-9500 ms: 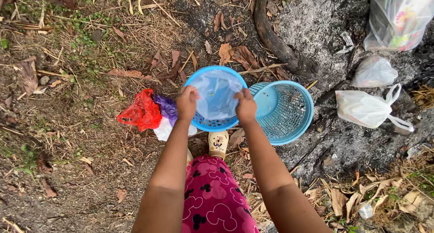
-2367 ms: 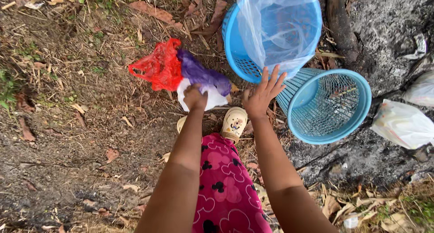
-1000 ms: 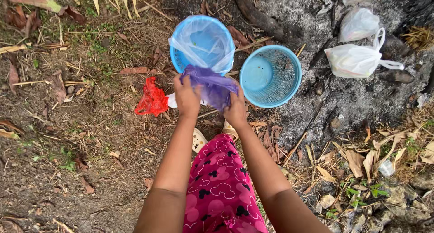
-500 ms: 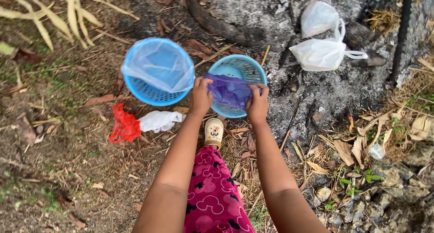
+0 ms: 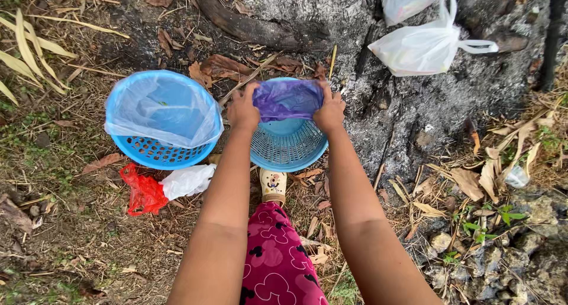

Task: The person empties trash from plastic baskets onto the ground and lines the baskets with clean plastic bags by hand.

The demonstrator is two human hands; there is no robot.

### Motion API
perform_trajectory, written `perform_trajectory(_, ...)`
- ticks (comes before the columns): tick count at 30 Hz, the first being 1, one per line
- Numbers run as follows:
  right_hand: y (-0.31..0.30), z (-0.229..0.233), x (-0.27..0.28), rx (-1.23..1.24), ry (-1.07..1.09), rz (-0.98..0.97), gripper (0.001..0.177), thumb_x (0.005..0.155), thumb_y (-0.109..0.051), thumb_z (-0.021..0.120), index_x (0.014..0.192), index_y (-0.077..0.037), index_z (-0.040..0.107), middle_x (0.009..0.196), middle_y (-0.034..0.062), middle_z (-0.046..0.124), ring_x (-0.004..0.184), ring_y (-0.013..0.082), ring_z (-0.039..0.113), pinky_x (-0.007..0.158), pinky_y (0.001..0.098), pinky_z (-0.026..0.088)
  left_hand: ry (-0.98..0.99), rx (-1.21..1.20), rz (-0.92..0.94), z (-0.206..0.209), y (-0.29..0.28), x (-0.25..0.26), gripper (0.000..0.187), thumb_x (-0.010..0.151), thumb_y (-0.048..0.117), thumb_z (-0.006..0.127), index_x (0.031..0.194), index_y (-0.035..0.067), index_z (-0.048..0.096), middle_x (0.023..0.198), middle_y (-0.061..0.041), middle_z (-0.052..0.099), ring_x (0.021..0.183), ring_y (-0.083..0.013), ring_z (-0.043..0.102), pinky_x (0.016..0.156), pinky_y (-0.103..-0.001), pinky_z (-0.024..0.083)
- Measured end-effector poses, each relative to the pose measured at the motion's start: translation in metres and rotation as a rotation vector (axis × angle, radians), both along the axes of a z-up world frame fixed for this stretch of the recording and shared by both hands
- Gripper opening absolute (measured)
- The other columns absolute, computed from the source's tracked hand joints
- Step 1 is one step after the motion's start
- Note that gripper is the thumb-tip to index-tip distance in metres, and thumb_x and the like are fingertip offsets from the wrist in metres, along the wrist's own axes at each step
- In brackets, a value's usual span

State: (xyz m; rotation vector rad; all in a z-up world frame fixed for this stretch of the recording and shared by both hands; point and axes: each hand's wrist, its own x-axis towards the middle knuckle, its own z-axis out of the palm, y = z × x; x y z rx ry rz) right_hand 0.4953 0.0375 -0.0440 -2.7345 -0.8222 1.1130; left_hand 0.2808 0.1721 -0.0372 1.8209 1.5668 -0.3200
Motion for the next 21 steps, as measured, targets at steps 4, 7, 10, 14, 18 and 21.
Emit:
perform_trajectory(4, 0.004, -0.013, -0.011, 0.057, -0.003, -0.028, 0.092, 0.071, -0.002, 0.077, 0.144, -0.042, 0.039, 0.135, 0.0215, 0.045, 0.125, 0.0477, 0.044, 0.103, 0.0522, 0.045, -0.004, 0.005, -0.039, -0.021, 0.012, -0.006, 0.076, 0.08, 0.003, 0.069, 0.138, 0.045, 0.049, 0.128, -0.014, 0.057, 0.105, -0.0442, 0.065, 0.088, -0.051, 0.053)
perform_trajectory(7, 0.004, -0.021, -0.008, 0.104, 0.015, -0.069, 0.086, 0.071, 0.002, 0.074, 0.141, -0.04, 0.046, 0.129, 0.0181, 0.049, 0.121, 0.0445, 0.047, 0.103, 0.0515, 0.046, 0.039, -0.033, -0.068, -0.029, 0.021, -0.01, 0.075, 0.077, 0.007, 0.073, 0.137, 0.046, 0.052, 0.123, -0.013, 0.06, 0.107, -0.0408, 0.066, 0.089, -0.049, 0.053)
perform_trajectory(10, -0.005, -0.033, 0.001, 0.193, 0.002, -0.064, 0.077, 0.07, 0.003, 0.073, 0.135, -0.034, 0.055, 0.121, 0.0162, 0.054, 0.115, 0.0415, 0.051, 0.102, 0.0501, 0.045, 0.001, -0.06, -0.08, -0.04, 0.025, -0.022, 0.069, 0.071, 0.014, 0.08, 0.131, 0.041, 0.06, 0.116, -0.012, 0.064, 0.107, -0.0359, 0.066, 0.091, -0.045, 0.052)
perform_trajectory(14, -0.018, -0.063, 0.018, 0.401, 0.041, -0.167, 0.053, 0.065, 0.004, 0.071, 0.111, -0.021, 0.076, 0.106, 0.0129, 0.057, 0.099, 0.0299, 0.063, 0.093, 0.0405, 0.054, -0.26, -0.115, 0.04, -0.061, 0.019, -0.045, 0.055, 0.068, 0.025, 0.084, 0.121, 0.031, 0.069, 0.107, -0.009, 0.074, 0.1, -0.0296, 0.072, 0.091, -0.041, 0.056)
perform_trajectory(18, -0.042, -0.09, 0.034, 0.618, 0.233, -0.387, 0.038, 0.064, 0.005, 0.072, 0.098, -0.011, 0.075, 0.107, 0.0082, 0.059, 0.094, 0.0223, 0.065, 0.085, 0.0365, 0.058, -0.321, -0.14, 0.127, -0.079, 0.0, -0.057, 0.046, 0.075, 0.033, 0.081, 0.119, 0.026, 0.068, 0.104, -0.01, 0.077, 0.096, -0.0306, 0.075, 0.09, -0.043, 0.058)
perform_trajectory(21, -0.068, -0.078, 0.019, 0.61, 0.036, -0.075, 0.016, 0.083, 0.0, 0.088, 0.095, -0.005, 0.078, 0.102, 0.0078, 0.064, 0.097, 0.0215, 0.063, 0.087, 0.0351, 0.052, -0.224, -0.025, 0.012, -0.079, -0.011, -0.059, 0.045, 0.083, 0.037, 0.076, 0.126, 0.027, 0.066, 0.108, -0.02, 0.071, 0.101, -0.0401, 0.068, 0.09, -0.049, 0.052)
